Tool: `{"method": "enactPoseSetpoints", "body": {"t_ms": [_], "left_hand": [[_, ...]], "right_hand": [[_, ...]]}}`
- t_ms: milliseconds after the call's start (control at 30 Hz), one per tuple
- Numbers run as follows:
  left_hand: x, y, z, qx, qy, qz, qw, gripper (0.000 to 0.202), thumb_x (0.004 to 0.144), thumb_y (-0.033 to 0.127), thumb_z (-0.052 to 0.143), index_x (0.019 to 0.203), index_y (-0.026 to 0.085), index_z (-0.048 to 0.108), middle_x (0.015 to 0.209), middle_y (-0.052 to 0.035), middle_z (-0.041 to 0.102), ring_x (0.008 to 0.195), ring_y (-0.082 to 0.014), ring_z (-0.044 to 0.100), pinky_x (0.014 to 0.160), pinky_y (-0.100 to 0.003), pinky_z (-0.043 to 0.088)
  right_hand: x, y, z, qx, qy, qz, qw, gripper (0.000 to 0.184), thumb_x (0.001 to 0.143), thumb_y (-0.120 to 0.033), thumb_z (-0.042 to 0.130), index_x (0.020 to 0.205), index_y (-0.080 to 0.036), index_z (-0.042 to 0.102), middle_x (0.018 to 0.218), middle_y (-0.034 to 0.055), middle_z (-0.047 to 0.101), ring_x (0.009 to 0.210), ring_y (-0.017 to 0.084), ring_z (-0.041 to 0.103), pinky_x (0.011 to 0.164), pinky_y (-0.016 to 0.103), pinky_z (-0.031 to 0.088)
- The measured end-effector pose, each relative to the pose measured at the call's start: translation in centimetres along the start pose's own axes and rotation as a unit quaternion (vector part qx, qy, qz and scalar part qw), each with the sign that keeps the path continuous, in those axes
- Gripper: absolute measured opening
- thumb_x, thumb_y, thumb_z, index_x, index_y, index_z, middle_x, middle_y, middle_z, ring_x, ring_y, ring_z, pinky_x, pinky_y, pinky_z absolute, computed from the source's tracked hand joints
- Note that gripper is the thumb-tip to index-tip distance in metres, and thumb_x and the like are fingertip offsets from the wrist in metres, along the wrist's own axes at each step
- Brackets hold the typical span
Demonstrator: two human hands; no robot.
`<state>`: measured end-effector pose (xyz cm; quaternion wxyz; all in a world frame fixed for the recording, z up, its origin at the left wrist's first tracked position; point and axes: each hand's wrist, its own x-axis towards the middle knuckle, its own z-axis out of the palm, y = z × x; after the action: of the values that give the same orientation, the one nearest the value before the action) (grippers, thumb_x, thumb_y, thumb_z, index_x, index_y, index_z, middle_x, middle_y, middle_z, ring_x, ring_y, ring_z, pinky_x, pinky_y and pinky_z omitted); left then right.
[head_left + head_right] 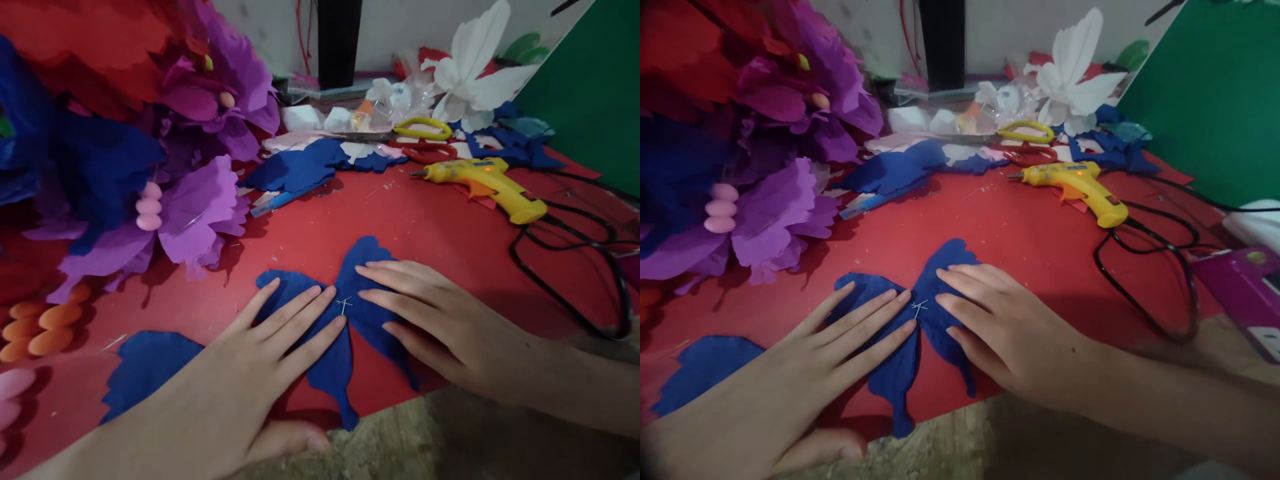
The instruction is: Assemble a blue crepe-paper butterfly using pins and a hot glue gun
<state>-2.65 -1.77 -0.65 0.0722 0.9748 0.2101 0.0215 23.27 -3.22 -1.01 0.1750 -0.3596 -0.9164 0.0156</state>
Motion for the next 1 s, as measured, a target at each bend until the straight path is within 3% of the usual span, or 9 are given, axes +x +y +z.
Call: {"method": "enactPoseSetpoints", "body": {"t_ms": [233, 333, 500, 733, 867, 1000], "left_hand": [[0.1, 0.13, -0.06, -0.009, 0.021, 0.006, 1.0, 0.082, 0.088, 0.069, 0.035, 0.145, 0.01, 0.031, 0.145, -0.0128, 0.045, 0.132, -0.029, 0.046, 0.113, -0.05, 0.032], [-0.11, 0.21, 0.15, -0.011, 0.044, 0.004, 0.999, 0.084, 0.09, 0.067, 0.035, 0.147, 0.006, 0.024, 0.145, -0.0153, 0.045, 0.133, -0.0269, 0.045, 0.116, -0.047, 0.027], [-0.23, 0.29, 0.61, -0.029, 0.053, 0.001, 0.998, 0.085, 0.091, 0.065, 0.035, 0.15, 0.009, 0.013, 0.145, -0.0154, 0.045, 0.134, -0.027, 0.044, 0.116, -0.049, 0.025], [-0.14, 0.18, 0.54, -0.019, 0.05, 0.006, 0.999, 0.083, 0.09, 0.067, 0.035, 0.147, 0.006, 0.025, 0.145, -0.0168, 0.045, 0.134, -0.0274, 0.043, 0.119, -0.048, 0.018], [-0.18, 0.11, 0.59, -0.022, 0.049, 0.007, 0.999, 0.084, 0.089, 0.068, 0.035, 0.147, 0.007, 0.024, 0.145, -0.0162, 0.044, 0.135, -0.0283, 0.042, 0.118, -0.051, 0.02], [-0.24, 0.12, 0.65, -0.007, 0.041, 0.017, 0.999, 0.079, 0.089, 0.068, 0.036, 0.143, 0.01, 0.035, 0.146, -0.0154, 0.043, 0.134, -0.0313, 0.043, 0.116, -0.055, 0.022]], "right_hand": [[-0.73, -0.28, 0.35, 0.007, 0.028, -0.024, 0.999, 0.031, 0.092, -0.016, 0.039, 0.109, -0.014, 0.065, 0.121, 0.0121, 0.064, 0.118, 0.022, 0.056, 0.101, 0.044, 0.049], [-0.85, -0.56, 0.42, 0.019, 0.031, -0.049, 0.998, 0.032, 0.091, -0.015, 0.038, 0.106, -0.015, 0.066, 0.118, 0.0119, 0.065, 0.115, 0.022, 0.055, 0.101, 0.043, 0.048], [-0.3, -0.4, -0.15, -0.005, -0.009, -0.081, 0.997, 0.034, 0.092, -0.016, 0.037, 0.105, -0.015, 0.068, 0.112, 0.0112, 0.067, 0.107, 0.021, 0.059, 0.095, 0.039, 0.052], [-0.16, -0.5, 0.0, 0.001, 0.009, -0.074, 0.997, 0.032, 0.093, -0.017, 0.038, 0.107, -0.012, 0.067, 0.111, 0.0101, 0.068, 0.103, 0.021, 0.061, 0.094, 0.037, 0.053], [-0.17, -0.59, 0.02, -0.01, 0.002, -0.075, 0.997, 0.033, 0.093, -0.017, 0.038, 0.107, -0.012, 0.067, 0.111, 0.0109, 0.068, 0.104, 0.021, 0.06, 0.093, 0.038, 0.054], [-0.23, -0.6, -0.05, -0.023, -0.011, -0.08, 0.996, 0.035, 0.094, -0.018, 0.036, 0.108, -0.013, 0.068, 0.111, 0.0109, 0.067, 0.104, 0.021, 0.06, 0.092, 0.04, 0.054]]}}
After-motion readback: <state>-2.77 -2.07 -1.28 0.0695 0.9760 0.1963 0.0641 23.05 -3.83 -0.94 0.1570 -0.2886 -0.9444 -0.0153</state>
